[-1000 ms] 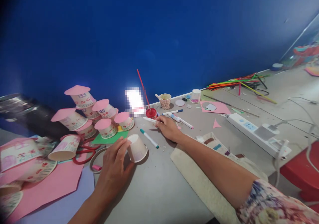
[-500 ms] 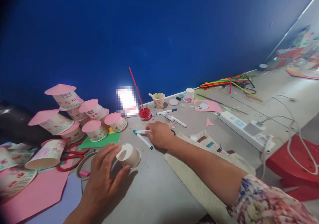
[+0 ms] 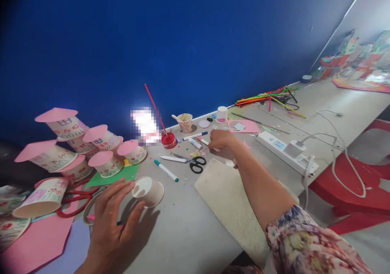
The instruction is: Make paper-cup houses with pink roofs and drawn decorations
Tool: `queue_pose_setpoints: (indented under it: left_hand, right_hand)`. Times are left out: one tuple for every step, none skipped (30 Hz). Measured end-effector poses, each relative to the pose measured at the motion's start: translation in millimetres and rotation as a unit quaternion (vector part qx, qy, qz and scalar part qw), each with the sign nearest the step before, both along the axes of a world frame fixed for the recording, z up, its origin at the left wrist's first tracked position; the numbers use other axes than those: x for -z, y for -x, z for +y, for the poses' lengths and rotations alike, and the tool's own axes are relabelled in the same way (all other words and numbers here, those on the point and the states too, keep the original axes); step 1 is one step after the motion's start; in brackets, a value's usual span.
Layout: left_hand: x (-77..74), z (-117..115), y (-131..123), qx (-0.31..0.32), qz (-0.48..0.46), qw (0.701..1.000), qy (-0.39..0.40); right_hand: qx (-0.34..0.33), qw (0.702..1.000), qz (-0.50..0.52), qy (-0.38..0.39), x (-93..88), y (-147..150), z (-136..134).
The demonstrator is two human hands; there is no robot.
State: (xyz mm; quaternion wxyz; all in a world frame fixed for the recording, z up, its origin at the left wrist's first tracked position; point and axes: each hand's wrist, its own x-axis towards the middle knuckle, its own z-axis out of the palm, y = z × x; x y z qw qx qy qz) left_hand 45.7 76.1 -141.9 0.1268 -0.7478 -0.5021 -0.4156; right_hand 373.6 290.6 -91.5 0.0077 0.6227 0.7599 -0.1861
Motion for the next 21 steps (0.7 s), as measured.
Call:
queue_pose_setpoints:
  left_hand:
    - [-0.4,0,-1,-0.009,-0.006,1.0,0.001]
    - [-0.7,-1,-1,-0.019,-0.01,1.0,0.0]
    - [-1.2,-1,-1,-0.029,-0.011,1.0,-0.007]
    - [-2.0,-1,-1,-0.038,-0.009,0.999,-0.018]
    - [-3.2,-2,-1,-0.047,-0.003,0.998,-0.029]
    - [-5.1,-3,-1,-0.056,0.006,0.998,-0.039]
    - [-7.4,-4,-2,-0.067,0.016,0.997,-0.044]
    - [-10.3,-5,-3,-0.076,0.029,0.995,-0.049]
    - [-13.6,-7,-4,-0.081,0.047,0.994,-0.052]
    - [-17.0,-9,-6,-0.079,0.072,0.993,-0.052]
    - [-20.5,-11,-8,-0.07,0.099,0.991,-0.049]
    - [-24.0,-14,-10,-0.059,0.118,0.99,-0.043]
    - [-27.2,-18,-12,-0.046,0.127,0.99,-0.031]
    - [-30.1,-21,-14,-0.032,0.125,0.992,-0.01]
    - [-32.7,-25,-15,-0.018,0.112,0.993,0.02]
    - [-35.0,-28,-17,-0.007,0.092,0.994,0.053]
    - [-36.9,-30,-18,0.004,0.069,0.994,0.086]
    - [-38.5,-32,-19,0.011,0.049,0.992,0.12]
    - [-39.9,-33,-21,0.016,0.032,0.988,0.149]
    - [-41.2,-33,-23,0.018,0.014,0.985,0.171]
    - [-42.5,-33,-26,0.019,-0.004,0.981,0.194]
  right_hand:
    - [0.002,1.0,0.021,-0.004,-4.7,2,-2]
    - [0.0,0.999,0.047,-0.007,-10.6,4,-5]
    - [-0.009,0.997,0.077,-0.009,-17.0,8,-10]
    - [-0.028,0.993,0.116,-0.01,-23.0,13,-16]
    - [-0.057,0.985,0.161,-0.004,-28.3,20,-24]
    - [-0.094,0.972,0.216,0.01,-32.3,28,-33]
    - [-0.14,0.944,0.296,0.04,-35.2,37,-44]
    - [-0.194,0.915,0.345,0.079,-37.3,47,-55]
    - [-0.247,0.894,0.36,0.105,-38.7,56,-67]
    - [-0.292,0.881,0.355,0.113,-39.8,65,-77]
    - [-0.32,0.872,0.352,0.113,-40.7,71,-86]
    - [-0.335,0.865,0.354,0.119,-41.3,76,-92]
    - [-0.335,0.858,0.366,0.131,-41.3,79,-97]
    - [-0.326,0.849,0.388,0.148,-40.7,81,-99]
    - [-0.311,0.835,0.42,0.173,-39.2,82,-101]
    - [-0.294,0.812,0.463,0.198,-36.7,83,-101]
    - [-0.277,0.784,0.509,0.222,-33.2,85,-103]
    - [-0.266,0.756,0.547,0.242,-29.0,88,-105]
    - [-0.264,0.733,0.573,0.256,-24.4,92,-109]
    - [-0.267,0.721,0.585,0.259,-20.0,98,-114]
    - [-0.277,0.723,0.58,0.253,-16.5,104,-120]
